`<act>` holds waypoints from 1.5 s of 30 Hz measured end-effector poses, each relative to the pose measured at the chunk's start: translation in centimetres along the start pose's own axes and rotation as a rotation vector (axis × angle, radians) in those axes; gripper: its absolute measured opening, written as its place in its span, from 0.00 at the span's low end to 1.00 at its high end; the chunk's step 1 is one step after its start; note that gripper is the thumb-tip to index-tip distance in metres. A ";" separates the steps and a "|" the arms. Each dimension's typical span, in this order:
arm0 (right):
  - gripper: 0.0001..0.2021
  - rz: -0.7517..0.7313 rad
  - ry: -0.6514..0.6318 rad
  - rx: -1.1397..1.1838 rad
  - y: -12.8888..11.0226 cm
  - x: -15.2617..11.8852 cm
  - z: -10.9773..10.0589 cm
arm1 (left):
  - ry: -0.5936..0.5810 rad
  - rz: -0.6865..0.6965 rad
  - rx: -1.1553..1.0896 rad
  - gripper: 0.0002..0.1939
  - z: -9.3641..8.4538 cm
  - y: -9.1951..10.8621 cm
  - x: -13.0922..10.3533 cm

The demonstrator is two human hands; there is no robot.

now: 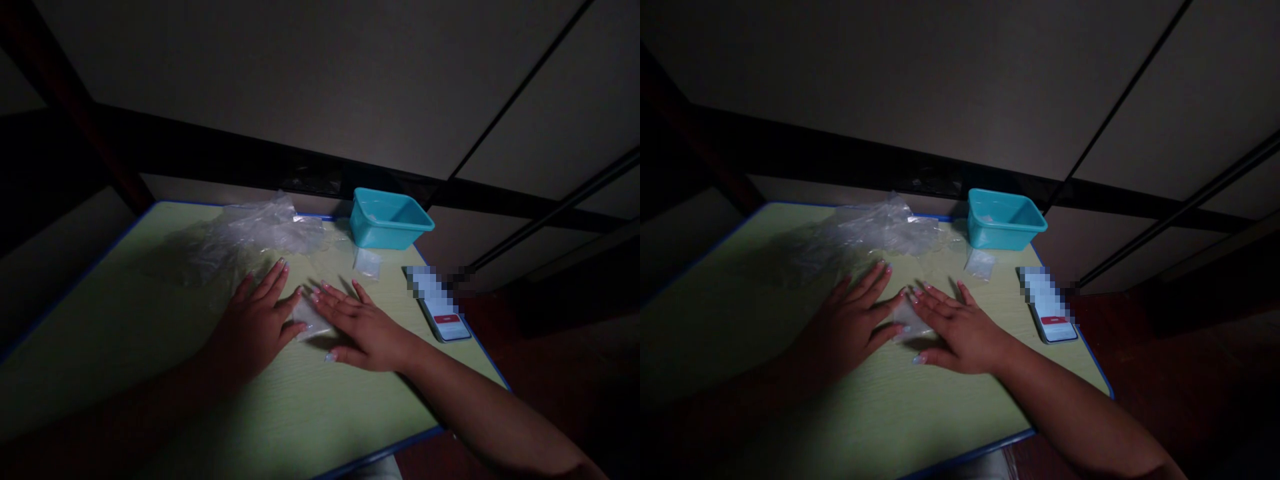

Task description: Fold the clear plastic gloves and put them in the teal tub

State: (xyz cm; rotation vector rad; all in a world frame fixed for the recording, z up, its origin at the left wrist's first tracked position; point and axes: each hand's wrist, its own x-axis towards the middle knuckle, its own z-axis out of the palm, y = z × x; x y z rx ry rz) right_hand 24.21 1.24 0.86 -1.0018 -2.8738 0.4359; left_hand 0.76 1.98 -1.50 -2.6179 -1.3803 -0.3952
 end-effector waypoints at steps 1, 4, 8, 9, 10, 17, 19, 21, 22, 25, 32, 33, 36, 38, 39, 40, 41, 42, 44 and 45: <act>0.40 -0.004 -0.019 -0.004 0.0 0.0 0.1 | -0.005 0.001 0.004 0.22 0.0 0.0 0.0; 0.39 -0.011 -0.083 -0.036 -0.1 0.0 0.2 | -0.019 0.003 0.008 0.24 -0.1 0.0 0.0; 0.38 0.006 -0.104 -0.068 -0.3 -0.1 0.3 | -0.034 0.012 0.017 0.26 -0.1 -0.1 -0.1; 0.38 0.009 -0.105 -0.070 -0.3 -0.1 0.3 | -0.033 0.016 0.020 0.26 0.0 -0.1 -0.1; 0.38 0.011 -0.105 -0.071 -0.4 -0.1 0.3 | -0.030 0.019 0.022 0.26 0.0 -0.2 -0.1; 0.40 0.010 -0.108 -0.056 -0.5 -0.2 0.5 | -0.008 0.013 0.011 0.31 0.0 -0.1 -0.2; 0.39 0.007 -0.102 -0.052 -0.5 -0.2 0.5 | 0.008 0.026 -0.002 0.32 0.0 -0.1 -0.1; 0.38 0.003 -0.101 -0.051 -0.5 -0.2 0.6 | 0.027 0.049 -0.021 0.28 0.0 -0.1 -0.1; 0.37 0.001 -0.101 -0.049 -0.5 -0.2 0.6 | 0.036 0.058 -0.030 0.25 0.1 -0.1 -0.1; 0.37 0.001 -0.097 -0.039 -0.5 -0.1 0.7 | 0.052 0.073 -0.046 0.19 0.2 -0.2 0.0; 0.38 -0.005 -0.089 -0.005 -0.5 -0.1 0.6 | -0.014 0.010 -0.087 0.18 0.3 -0.2 0.2; 0.38 -0.005 -0.089 0.001 -0.5 -0.1 0.6 | -0.021 0.004 -0.088 0.18 0.3 -0.2 0.2; 0.37 0.001 -0.097 0.023 -0.6 0.0 0.4 | -0.028 -0.005 -0.089 0.20 0.5 -0.4 0.1; 0.36 0.010 -0.105 0.043 -0.6 0.0 0.3 | -0.035 -0.005 -0.094 0.21 0.6 -0.6 0.0; 0.36 0.013 -0.109 0.054 -0.6 0.0 0.3 | -0.039 -0.005 -0.097 0.21 0.7 -0.6 0.0; 0.36 0.014 -0.114 0.064 -0.6 0.0 0.3 | -0.042 -0.005 -0.098 0.22 0.7 -0.7 -0.1; 0.35 0.014 -0.116 0.073 -0.5 0.0 0.3 | -0.045 -0.004 -0.098 0.22 0.7 -0.7 0.0; 0.35 0.011 -0.115 0.079 -0.4 -0.1 0.3 | -0.048 -0.003 -0.096 0.22 0.7 -0.7 0.0; 0.34 -0.001 -0.101 0.088 -0.3 -0.1 0.3 | -0.057 -0.003 -0.089 0.23 0.5 -0.7 0.0; 0.34 -0.012 -0.089 0.092 -0.2 -0.1 0.3 | -0.063 -0.003 -0.086 0.23 0.5 -0.7 0.1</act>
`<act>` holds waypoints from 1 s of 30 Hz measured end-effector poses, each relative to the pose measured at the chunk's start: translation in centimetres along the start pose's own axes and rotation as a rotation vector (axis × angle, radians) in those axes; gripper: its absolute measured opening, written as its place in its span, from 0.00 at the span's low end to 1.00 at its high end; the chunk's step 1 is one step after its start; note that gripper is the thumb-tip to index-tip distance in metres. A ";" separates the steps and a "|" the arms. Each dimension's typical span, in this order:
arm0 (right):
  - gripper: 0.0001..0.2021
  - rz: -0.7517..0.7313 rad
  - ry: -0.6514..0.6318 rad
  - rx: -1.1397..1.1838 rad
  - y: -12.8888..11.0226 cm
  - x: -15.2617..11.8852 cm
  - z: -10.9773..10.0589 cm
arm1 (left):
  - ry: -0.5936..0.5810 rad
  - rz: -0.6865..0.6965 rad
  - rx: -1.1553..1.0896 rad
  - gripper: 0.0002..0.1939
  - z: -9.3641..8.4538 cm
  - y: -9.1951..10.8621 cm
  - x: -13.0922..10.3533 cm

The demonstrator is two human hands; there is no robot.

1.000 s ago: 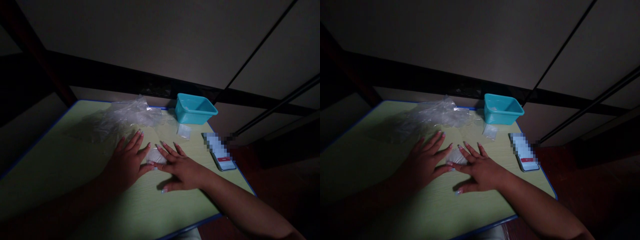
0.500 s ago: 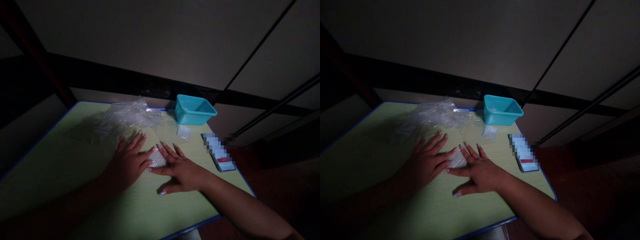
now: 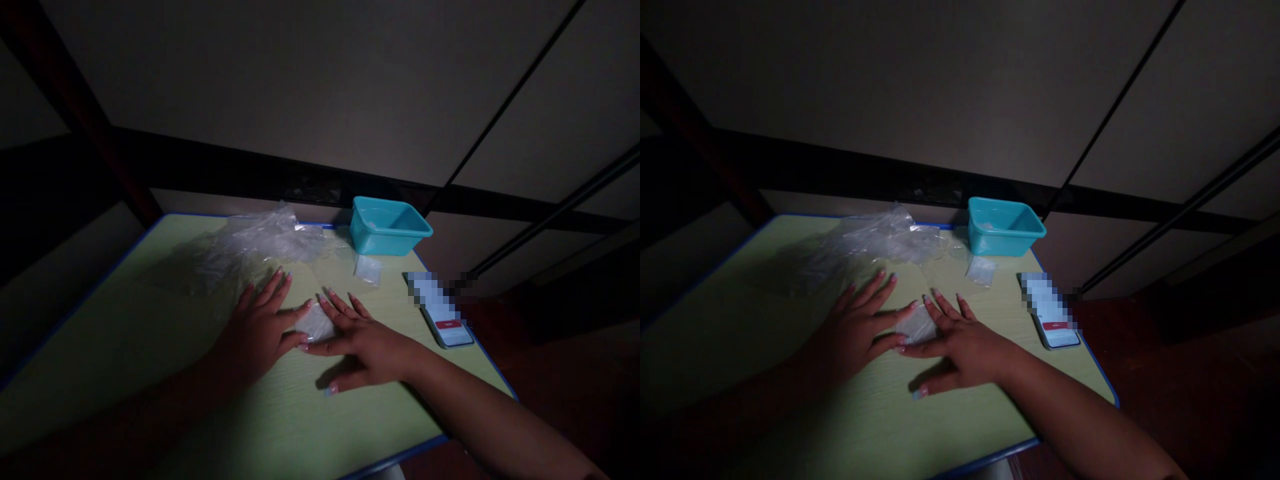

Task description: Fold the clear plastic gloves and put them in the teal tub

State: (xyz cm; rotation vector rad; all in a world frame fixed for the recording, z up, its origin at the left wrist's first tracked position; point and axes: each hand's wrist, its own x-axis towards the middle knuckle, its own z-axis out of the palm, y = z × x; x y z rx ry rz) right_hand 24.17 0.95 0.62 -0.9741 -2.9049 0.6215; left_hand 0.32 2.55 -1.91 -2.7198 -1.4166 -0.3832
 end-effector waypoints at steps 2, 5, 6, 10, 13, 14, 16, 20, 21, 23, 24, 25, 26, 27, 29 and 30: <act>0.32 -0.029 0.032 0.007 0.1 0.0 -0.1 | -0.014 0.000 0.004 0.24 -0.1 0.0 0.0; 0.26 -0.089 0.099 0.007 0.0 0.0 -0.2 | -0.027 0.000 -0.001 0.23 -0.1 -0.2 0.0; 0.23 -0.111 0.131 0.001 -0.1 0.1 -0.2 | -0.029 0.001 -0.003 0.22 0.0 -0.3 0.0; 0.20 -0.144 0.277 -0.027 -0.7 0.4 0.2 | -0.028 0.015 0.008 0.24 0.6 -0.9 -0.1; 0.24 -0.102 0.271 -0.064 -0.8 0.5 0.5 | -0.043 0.015 0.019 0.27 1.1 -1.4 -0.1; 0.25 -0.082 0.239 -0.080 -0.8 0.5 0.6 | -0.049 0.011 0.020 0.27 1.2 -1.5 -0.1; 0.28 -0.037 0.169 -0.099 -0.8 0.2 0.6 | -0.064 -0.008 0.017 0.28 1.4 -1.6 -0.1; 0.36 0.031 0.091 -0.067 -1.1 -0.6 0.5 | -0.084 -0.055 -0.003 0.28 1.2 -1.4 -0.2; 0.38 0.038 0.073 -0.053 -1.2 -0.8 0.4 | -0.086 -0.064 -0.010 0.29 1.1 -1.3 -0.1; 0.39 0.044 0.037 -0.027 -1.4 -1.2 0.2 | -0.096 -0.079 -0.023 0.29 0.8 -1.1 -0.1; 0.40 0.045 0.024 -0.015 -1.4 -1.4 0.1 | -0.104 -0.081 -0.028 0.29 0.6 -1.0 -0.1; 0.39 0.044 0.017 -0.004 -1.5 -1.5 0.0 | -0.112 -0.083 -0.031 0.29 0.5 -1.0 -0.1; 0.39 0.044 0.013 0.004 -1.5 -1.6 -0.2 | -0.120 -0.083 -0.034 0.30 0.5 -1.0 0.0; 0.38 0.045 0.013 0.012 -1.5 -1.6 -0.3 | -0.126 -0.080 -0.036 0.30 0.4 -1.0 0.0; 0.36 0.046 0.013 0.025 -1.6 -1.6 -0.6 | -0.121 -0.070 -0.041 0.30 0.5 -1.1 -0.1; 0.36 0.046 0.012 0.032 -1.6 -1.5 -0.6 | -0.114 -0.064 -0.043 0.30 0.6 -1.2 -0.1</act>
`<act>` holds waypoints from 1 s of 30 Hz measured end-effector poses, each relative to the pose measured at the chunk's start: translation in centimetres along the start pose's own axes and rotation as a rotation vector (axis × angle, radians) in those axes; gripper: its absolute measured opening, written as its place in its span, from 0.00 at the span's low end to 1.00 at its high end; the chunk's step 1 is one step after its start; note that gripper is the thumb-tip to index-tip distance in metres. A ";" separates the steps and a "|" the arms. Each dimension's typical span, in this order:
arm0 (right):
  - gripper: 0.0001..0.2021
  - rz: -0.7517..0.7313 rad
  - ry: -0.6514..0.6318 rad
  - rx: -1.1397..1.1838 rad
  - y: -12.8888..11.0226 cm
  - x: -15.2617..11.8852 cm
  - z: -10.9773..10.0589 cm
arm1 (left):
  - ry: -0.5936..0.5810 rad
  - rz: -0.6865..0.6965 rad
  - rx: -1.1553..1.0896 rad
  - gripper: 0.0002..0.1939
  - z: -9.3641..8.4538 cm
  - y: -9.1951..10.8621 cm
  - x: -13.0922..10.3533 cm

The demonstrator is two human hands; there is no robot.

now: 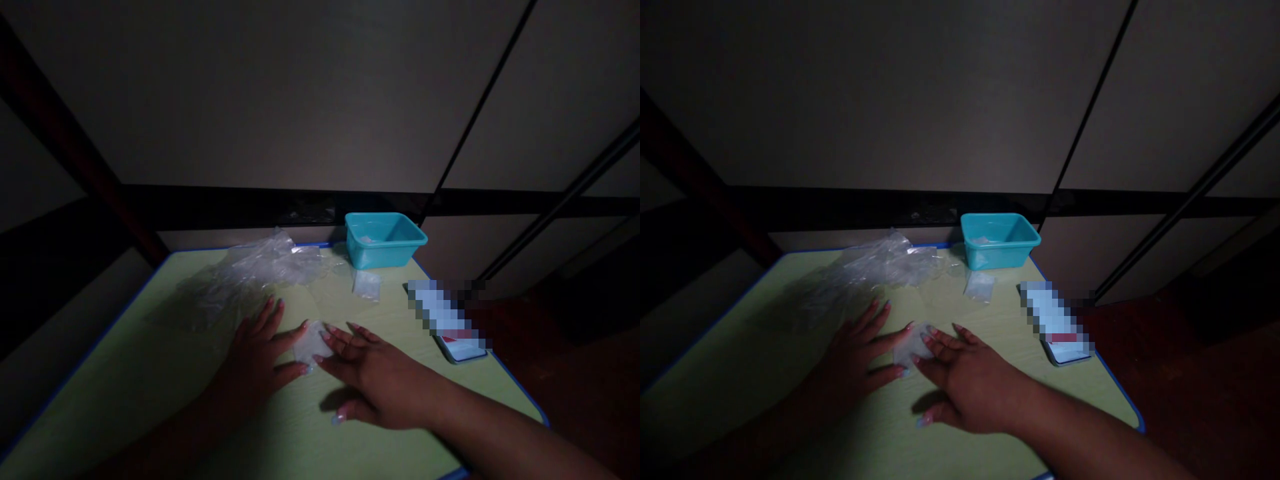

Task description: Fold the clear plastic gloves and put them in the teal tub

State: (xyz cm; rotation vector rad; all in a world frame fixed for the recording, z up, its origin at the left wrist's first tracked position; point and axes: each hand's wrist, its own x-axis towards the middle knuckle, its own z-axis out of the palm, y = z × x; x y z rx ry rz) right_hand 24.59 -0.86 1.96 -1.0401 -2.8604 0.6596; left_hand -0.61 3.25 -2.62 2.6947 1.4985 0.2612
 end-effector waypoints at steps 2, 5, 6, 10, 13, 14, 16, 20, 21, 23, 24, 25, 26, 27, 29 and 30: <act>0.37 0.002 -0.005 0.016 0.0 0.1 0.0 | 0.019 0.011 0.000 0.30 0.2 -0.2 0.0; 0.40 0.009 -0.027 0.049 0.1 0.0 0.2 | 0.029 0.008 0.009 0.30 0.5 -0.3 -0.1; 0.41 0.012 -0.036 0.061 0.2 0.0 0.3 | 0.029 0.008 0.013 0.30 0.5 -0.3 -0.1; 0.43 0.010 -0.048 0.098 0.1 -0.2 0.1 | 0.037 0.019 0.032 0.30 0.7 -0.5 -0.1; 0.42 0.012 -0.019 0.104 -0.2 -0.3 -0.2 | 0.042 0.025 0.050 0.30 0.9 -0.8 0.0; 0.42 0.016 -0.001 0.101 -0.4 -0.4 -0.2 | 0.043 0.029 0.055 0.30 1.0 -1.0 0.0; 0.41 0.026 0.034 0.091 -0.6 -0.5 -0.4 | 0.057 0.040 0.063 0.29 1.2 -1.3 -0.1; 0.42 0.049 0.062 0.061 -0.8 -0.6 -0.4 | 0.098 0.071 0.079 0.29 1.9 -1.8 -0.2; 0.41 0.057 0.064 0.054 -0.7 -0.6 -0.5 | 0.104 0.072 0.087 0.29 2.1 -2.0 -0.2; 0.40 0.066 0.065 0.042 -0.7 -0.6 -0.5 | 0.114 0.063 0.104 0.29 2.4 -2.1 -0.1; 0.40 0.065 0.065 0.039 -0.7 -0.5 -0.5 | 0.119 0.061 0.108 0.29 2.6 -2.2 -0.1; 0.40 0.063 0.064 0.037 -0.7 -0.5 -0.6 | 0.120 0.063 0.110 0.29 2.7 -2.3 0.0; 0.40 0.061 0.061 0.038 -0.7 -0.5 -0.6 | 0.124 0.062 0.109 0.29 2.8 -2.4 0.0; 0.40 0.059 0.058 0.039 -0.7 -0.5 -0.7 | 0.127 0.063 0.106 0.29 2.9 -2.5 0.0; 0.39 0.064 0.050 0.042 -0.7 -0.5 -0.9 | 0.131 0.070 0.096 0.29 3.0 -2.6 0.0; 0.39 0.070 0.047 0.043 -0.8 -0.6 -0.9 | 0.135 0.070 0.091 0.29 3.1 -2.6 0.0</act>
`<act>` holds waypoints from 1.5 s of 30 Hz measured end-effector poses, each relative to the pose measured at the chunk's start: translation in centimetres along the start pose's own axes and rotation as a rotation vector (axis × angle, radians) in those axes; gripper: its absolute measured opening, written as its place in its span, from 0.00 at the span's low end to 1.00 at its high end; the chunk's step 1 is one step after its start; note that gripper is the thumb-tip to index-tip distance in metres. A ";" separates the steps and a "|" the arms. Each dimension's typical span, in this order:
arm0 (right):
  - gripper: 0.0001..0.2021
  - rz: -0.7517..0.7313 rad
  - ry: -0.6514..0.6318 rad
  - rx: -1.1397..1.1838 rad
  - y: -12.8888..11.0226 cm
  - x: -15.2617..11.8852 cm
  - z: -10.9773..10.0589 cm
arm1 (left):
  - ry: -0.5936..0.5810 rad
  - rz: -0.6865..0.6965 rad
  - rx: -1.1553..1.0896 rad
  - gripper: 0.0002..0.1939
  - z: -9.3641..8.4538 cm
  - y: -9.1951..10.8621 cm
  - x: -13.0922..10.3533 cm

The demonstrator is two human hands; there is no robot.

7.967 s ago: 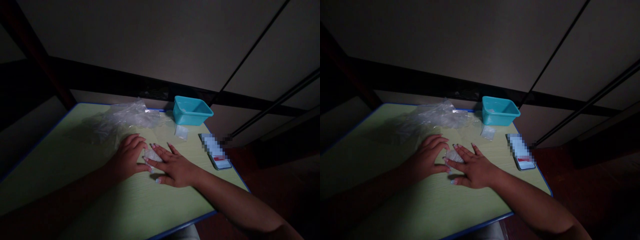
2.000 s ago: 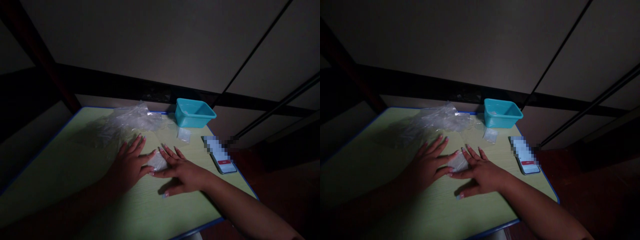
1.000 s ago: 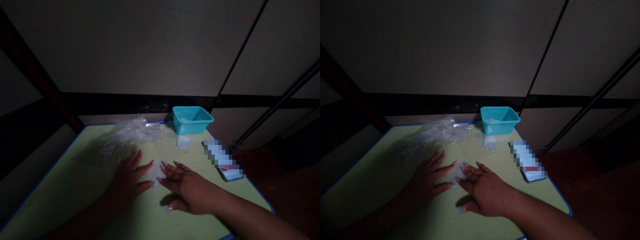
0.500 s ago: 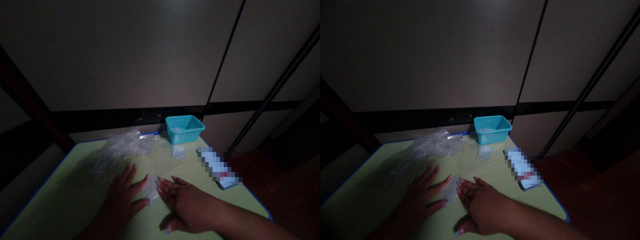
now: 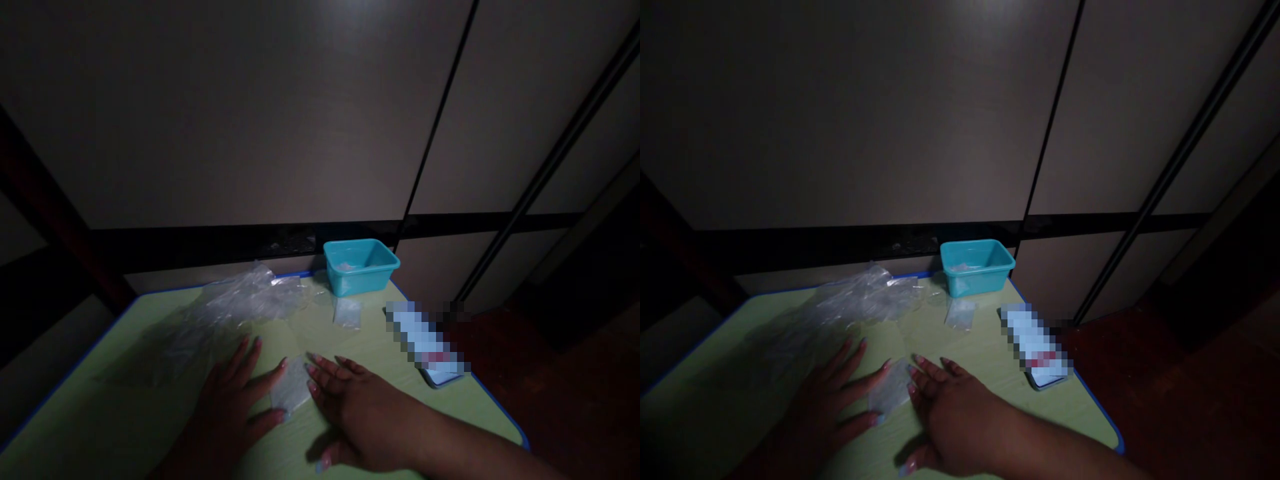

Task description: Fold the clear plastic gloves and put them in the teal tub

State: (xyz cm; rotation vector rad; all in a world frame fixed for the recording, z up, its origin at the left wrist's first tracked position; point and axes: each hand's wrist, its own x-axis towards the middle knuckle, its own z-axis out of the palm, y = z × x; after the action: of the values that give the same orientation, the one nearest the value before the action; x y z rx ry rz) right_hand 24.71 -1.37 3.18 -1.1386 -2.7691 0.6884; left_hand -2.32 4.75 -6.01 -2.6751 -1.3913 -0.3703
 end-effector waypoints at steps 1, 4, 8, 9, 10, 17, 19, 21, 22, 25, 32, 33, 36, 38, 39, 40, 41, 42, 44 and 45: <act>0.39 0.005 -0.002 -0.002 0.0 0.0 0.0 | 0.005 -0.002 -0.003 0.29 0.1 0.0 -0.1; 0.37 0.024 0.010 -0.020 0.1 0.0 0.0 | 0.022 -0.010 0.000 0.29 0.1 0.1 -0.2; 0.36 0.026 0.012 -0.032 0.7 0.2 0.0 | 0.021 -0.015 0.007 0.31 -0.5 0.5 -0.2; 0.36 0.023 0.012 -0.029 0.9 0.3 -0.1 | 0.026 -0.022 0.010 0.31 -0.8 0.6 -0.1; 0.36 0.023 0.022 -0.023 1.1 0.4 -0.3 | 0.037 -0.029 0.013 0.32 -1.1 0.6 -0.1; 0.34 0.007 0.492 0.394 3.2 0.3 -1.4 | 0.282 0.021 -0.057 0.26 -2.9 1.1 0.4; 0.36 -0.052 0.555 0.735 3.7 0.4 -1.6 | 0.345 0.034 -0.118 0.25 -3.2 1.4 0.4; 0.38 -0.076 0.545 1.073 4.0 0.7 -1.8 | 0.395 0.046 -0.164 0.24 -3.4 1.6 0.5; 0.38 -0.065 0.527 1.207 4.0 0.9 -1.9 | 0.412 0.051 -0.173 0.22 -3.4 1.7 0.5; 0.34 0.058 0.502 1.450 4.0 1.4 -1.9 | 0.374 0.066 -0.153 0.16 -3.2 1.9 0.5; 0.30 0.232 0.606 1.700 3.9 2.0 -0.9 | 0.271 0.034 -0.140 0.21 -2.2 2.0 0.5; 0.28 0.237 0.599 1.743 4.0 2.2 -0.7 | 0.261 0.033 -0.144 0.21 -2.1 2.1 0.5; 0.26 0.241 0.594 1.860 4.0 2.7 -0.1 | 0.262 0.043 -0.151 0.21 -2.1 2.2 0.5; 0.25 0.230 0.607 1.927 3.8 3.0 0.2 | 0.271 0.058 -0.154 0.21 -2.0 2.2 0.4; 0.25 0.227 0.612 1.957 3.7 3.2 0.3 | 0.275 0.064 -0.155 0.21 -1.9 2.1 0.4; 0.25 0.222 0.618 1.982 3.6 3.3 0.3 | 0.275 0.070 -0.157 0.21 -1.8 2.1 0.4; 0.25 0.216 0.625 2.003 3.5 3.5 0.4 | 0.276 0.076 -0.162 0.22 -1.7 2.0 0.4; 0.25 0.210 0.629 2.019 3.4 3.6 0.4 | 0.276 0.082 -0.167 0.22 -1.6 2.0 0.4; 0.26 0.200 0.638 2.036 3.2 3.8 0.5 | 0.278 0.089 -0.179 0.21 -1.5 1.9 0.4; 0.26 0.196 0.637 2.039 3.1 3.9 0.6 | 0.278 0.090 -0.184 0.20 -1.5 1.9 0.4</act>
State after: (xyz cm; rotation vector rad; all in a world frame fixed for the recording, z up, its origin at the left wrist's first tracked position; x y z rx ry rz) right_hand 23.77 2.95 0.93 -0.6617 -0.4860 1.8166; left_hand -0.79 3.71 -4.44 -2.6818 -1.2040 -0.8622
